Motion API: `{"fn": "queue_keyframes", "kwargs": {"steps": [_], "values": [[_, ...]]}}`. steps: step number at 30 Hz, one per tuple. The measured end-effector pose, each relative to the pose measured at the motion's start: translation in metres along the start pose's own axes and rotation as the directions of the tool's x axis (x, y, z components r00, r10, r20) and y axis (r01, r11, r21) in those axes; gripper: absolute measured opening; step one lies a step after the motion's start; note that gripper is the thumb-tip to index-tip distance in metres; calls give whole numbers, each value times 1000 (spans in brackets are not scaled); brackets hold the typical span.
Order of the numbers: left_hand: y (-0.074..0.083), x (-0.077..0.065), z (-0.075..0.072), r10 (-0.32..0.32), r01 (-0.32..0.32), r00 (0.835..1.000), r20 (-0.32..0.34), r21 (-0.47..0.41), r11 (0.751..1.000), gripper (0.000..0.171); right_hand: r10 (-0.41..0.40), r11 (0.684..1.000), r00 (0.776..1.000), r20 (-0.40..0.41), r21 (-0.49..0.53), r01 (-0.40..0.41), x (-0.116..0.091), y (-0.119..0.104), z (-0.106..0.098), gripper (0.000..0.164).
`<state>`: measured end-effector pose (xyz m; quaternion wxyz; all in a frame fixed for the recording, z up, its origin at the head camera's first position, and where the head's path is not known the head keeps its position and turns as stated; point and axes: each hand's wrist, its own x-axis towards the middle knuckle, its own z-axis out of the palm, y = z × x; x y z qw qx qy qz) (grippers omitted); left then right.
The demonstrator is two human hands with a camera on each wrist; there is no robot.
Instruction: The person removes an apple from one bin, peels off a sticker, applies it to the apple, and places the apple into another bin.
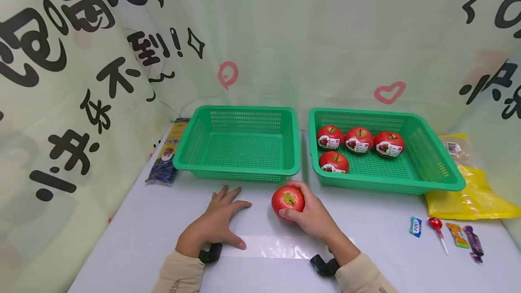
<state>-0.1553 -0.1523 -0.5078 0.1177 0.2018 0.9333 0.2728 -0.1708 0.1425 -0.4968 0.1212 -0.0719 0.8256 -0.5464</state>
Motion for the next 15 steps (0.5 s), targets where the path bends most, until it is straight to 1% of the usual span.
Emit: {"fn": "queue_keyframes", "kwargs": {"steps": [3, 8, 12, 15], "values": [[2, -1, 2, -10, 10, 1000, 5, 3, 1000, 100, 11, 999, 1000, -22, -45, -12, -1, 2, 1, 73], [4, -2, 0, -20, 20, 1000, 6, 7, 1000, 100, -3, 994, 999, -44, -108, -2, 1, 4, 3, 75], [4, -1, -2, -21, 21, 1000, -3, -4, 1000, 100, -21, 990, 998, -52, -138, 14, 3, 6, 4, 83], [3, -2, -3, -30, 29, 999, -18, -20, 999, 99, -11, 989, 999, -43, -145, 5, 1, 7, 4, 91]]}}
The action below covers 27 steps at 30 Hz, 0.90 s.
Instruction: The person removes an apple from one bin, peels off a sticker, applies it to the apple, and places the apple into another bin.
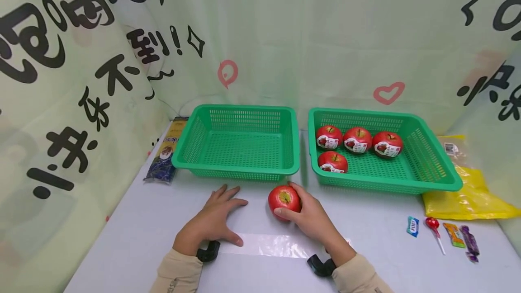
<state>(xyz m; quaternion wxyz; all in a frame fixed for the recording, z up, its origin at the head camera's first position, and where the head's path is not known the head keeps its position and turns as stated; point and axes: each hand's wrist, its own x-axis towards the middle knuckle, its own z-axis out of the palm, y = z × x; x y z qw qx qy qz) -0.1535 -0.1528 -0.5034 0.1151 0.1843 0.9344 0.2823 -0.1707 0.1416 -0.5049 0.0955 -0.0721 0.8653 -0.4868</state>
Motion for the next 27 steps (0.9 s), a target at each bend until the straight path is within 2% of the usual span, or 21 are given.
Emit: {"fn": "queue_keyframes", "kwargs": {"steps": [4, 8, 11, 14, 17, 19, 22, 24, 27], "values": [[-7, -2, 0, -26, 26, 1000, -1, -19, 999, 99, 12, 998, 999, 39, -62, -10, -6, -2, -5, 98], [-13, 0, -2, -27, 27, 1000, 15, -47, 999, 98, -36, 977, 998, 48, -206, 45, -18, -13, -30, 92], [-14, 1, -7, -17, 19, 1000, 20, -70, 997, 95, -66, 956, 998, 23, -286, 69, -30, -19, -52, 74], [-14, 0, -12, 1, 2, 999, 34, -84, 996, 91, -89, 942, 994, 68, -318, 106, -41, -14, -67, 42], [-13, -1, -14, 32, -28, 998, 50, -89, 996, 83, -155, 930, 970, 185, -303, 207, -47, 1, -70, 15], [-12, -1, -13, 50, -46, 998, 46, -84, 995, 79, -228, 911, 939, 256, -284, 299, -48, 11, -69, 14], [-9, 1, -10, 49, -47, 998, 28, -58, 997, 81, -310, 874, 903, 298, -284, 394, -47, 22, -64, 20], [-8, 3, -8, 33, -32, 999, 18, -32, 999, 88, -316, 865, 897, 310, -294, 407, -46, 26, -63, 21], [-5, 4, -6, 4, -4, 1000, 15, -5, 1000, 96, -281, 874, 902, 327, -301, 381, -45, 29, -62, 21]]}}
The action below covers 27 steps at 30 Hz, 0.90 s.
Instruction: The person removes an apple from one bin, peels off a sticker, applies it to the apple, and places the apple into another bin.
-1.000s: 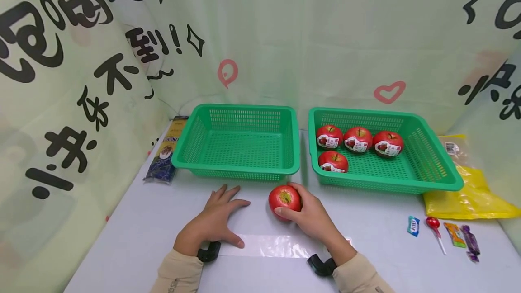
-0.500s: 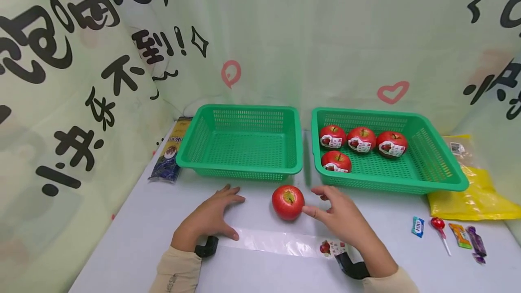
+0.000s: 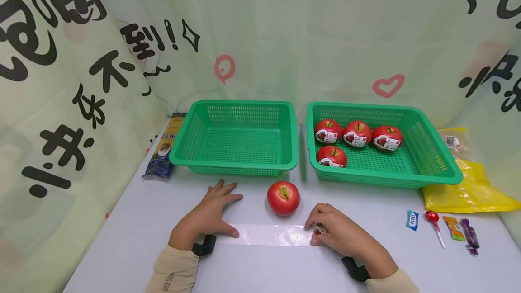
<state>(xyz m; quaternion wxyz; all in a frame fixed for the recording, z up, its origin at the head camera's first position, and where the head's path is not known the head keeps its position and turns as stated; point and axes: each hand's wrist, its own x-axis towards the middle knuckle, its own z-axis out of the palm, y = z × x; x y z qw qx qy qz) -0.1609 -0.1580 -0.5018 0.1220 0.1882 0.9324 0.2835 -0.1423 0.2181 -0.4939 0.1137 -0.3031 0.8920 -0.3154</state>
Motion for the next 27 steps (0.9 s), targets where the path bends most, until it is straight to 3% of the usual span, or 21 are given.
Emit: {"fn": "queue_keyframes", "kwargs": {"steps": [7, 17, 24, 27], "values": [[4, 2, -3, -32, 32, 999, -6, 34, 999, 99, 42, 999, 999, 12, -15, -42, 1, -2, 2, 22], [1, 1, 1, -40, 40, 999, -14, 25, 999, 99, -17, 996, 1000, 21, -85, 18, -4, 0, 4, 29], [2, 0, 1, -45, 45, 999, -16, 18, 999, 99, -82, 997, 997, -7, 15, 82, -10, 10, 0, 19], [2, 0, 1, -49, 50, 999, -17, 25, 998, 99, -124, 986, 992, -22, 111, 125, -14, 16, -4, 15]]}}
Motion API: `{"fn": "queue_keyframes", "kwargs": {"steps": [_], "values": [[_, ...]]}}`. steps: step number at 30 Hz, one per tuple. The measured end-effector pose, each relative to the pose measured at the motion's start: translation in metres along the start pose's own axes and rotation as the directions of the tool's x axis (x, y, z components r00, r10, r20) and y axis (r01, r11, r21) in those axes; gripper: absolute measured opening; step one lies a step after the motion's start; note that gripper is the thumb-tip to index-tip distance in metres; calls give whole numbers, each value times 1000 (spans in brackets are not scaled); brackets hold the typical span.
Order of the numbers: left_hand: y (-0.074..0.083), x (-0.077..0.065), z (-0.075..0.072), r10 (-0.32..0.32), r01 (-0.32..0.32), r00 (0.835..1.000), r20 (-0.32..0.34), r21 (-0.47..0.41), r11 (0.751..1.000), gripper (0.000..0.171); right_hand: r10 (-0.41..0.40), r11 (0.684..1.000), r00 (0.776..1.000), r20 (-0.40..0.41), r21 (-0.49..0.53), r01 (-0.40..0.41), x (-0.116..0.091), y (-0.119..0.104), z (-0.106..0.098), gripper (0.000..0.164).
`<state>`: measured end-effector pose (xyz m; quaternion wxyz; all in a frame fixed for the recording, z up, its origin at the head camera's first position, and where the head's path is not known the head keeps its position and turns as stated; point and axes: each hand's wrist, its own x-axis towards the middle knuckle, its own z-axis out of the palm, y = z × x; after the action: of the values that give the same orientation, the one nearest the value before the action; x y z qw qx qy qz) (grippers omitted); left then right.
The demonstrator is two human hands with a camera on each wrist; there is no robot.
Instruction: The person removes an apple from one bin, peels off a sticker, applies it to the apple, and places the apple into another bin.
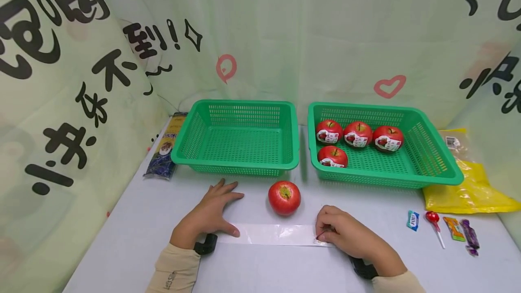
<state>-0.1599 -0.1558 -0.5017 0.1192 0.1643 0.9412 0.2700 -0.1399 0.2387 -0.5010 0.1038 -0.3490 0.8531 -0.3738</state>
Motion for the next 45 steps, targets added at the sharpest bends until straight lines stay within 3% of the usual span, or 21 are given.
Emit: {"fn": "queue_keyframes", "kwargs": {"steps": [3, 8, 12, 14, 17, 19, 21, 23, 25, 26, 28, 31, 32, 33, 34, 37, 41, 43, 45], "values": [[-1, 2, 1, 1, -1, 1000, -1, 8, 1000, 100, -24, 986, 999, -21, 167, 27, -7, 5, -9, 13], [-2, 4, 2, 10, -10, 1000, -2, 15, 1000, 101, -24, 904, 986, -163, 417, 91, -18, 13, -25, 18], [-2, 3, 2, 17, -17, 1000, -1, 12, 1000, 99, 34, 843, 954, -299, 521, 134, -22, 18, -31, 19], [-2, 3, 1, 24, -24, 1000, -4, 13, 1000, 98, 76, 835, 942, -327, 537, 120, -22, 18, -30, 17], [0, 1, 0, 51, -50, 999, -13, 26, 998, 94, 120, 854, 940, -320, 516, 67, -19, 12, -25, 15], [3, 1, -1, 74, -74, 997, -14, 42, 996, 90, 122, 891, 938, -323, 452, 39, -15, 4, -19, 17], [7, -1, -3, 105, -103, 994, -28, 65, 993, 84, 67, 943, 929, -365, 327, 61, -9, -7, -13, 22], [12, -3, -5, 146, -139, 986, -80, 86, 987, 73, -41, 981, 903, -427, 154, 117, -3, -19, -6, 31], [22, -6, -6, 210, -199, 960, -183, 75, 977, 60, -176, 982, 862, -475, -21, 189, 4, -30, 0, 38], [29, -6, -5, 255, -246, 934, -250, 69, 967, 53, -242, 970, 842, -482, -95, 224, 7, -35, 3, 41], [46, -6, -2, 362, -365, 855, -371, 64, 929, 43, -339, 941, 815, -470, -187, 283, 12, -43, 8, 44], [77, -2, 9, 506, -534, 724, -469, 82, 841, 38, -377, 925, 825, -421, -221, 309, 19, -51, 14, 39], [87, -2, 12, 536, -568, 693, -482, 93, 818, 37, -382, 922, 830, -408, -228, 312, 22, -53, 16, 39], [96, -1, 16, 554, -589, 675, -486, 97, 803, 36, -374, 925, 838, -397, -228, 305, 24, -55, 17, 37], [103, 0, 19, 569, -604, 660, -491, 102, 790, 34, -362, 929, 848, -386, -223, 296, 26, -56, 19, 35], [114, 1, 27, 560, -606, 657, -505, 89, 791, 27, -356, 930, 857, -374, -228, 287, 30, -59, 22, 37], [113, 5, 35, 548, -630, 646, -531, 35, 776, 19, -324, 941, 858, -399, -226, 251, 32, -61, 23, 44], [109, 8, 38, 532, -648, 639, -555, -16, 762, 17, -262, 962, 867, -423, -187, 200, 32, -62, 24, 44], [106, 10, 41, 496, -656, 647, -578, -92, 749, 17, -176, 983, 877, -448, -121, 135, 33, -64, 25, 40]]}}
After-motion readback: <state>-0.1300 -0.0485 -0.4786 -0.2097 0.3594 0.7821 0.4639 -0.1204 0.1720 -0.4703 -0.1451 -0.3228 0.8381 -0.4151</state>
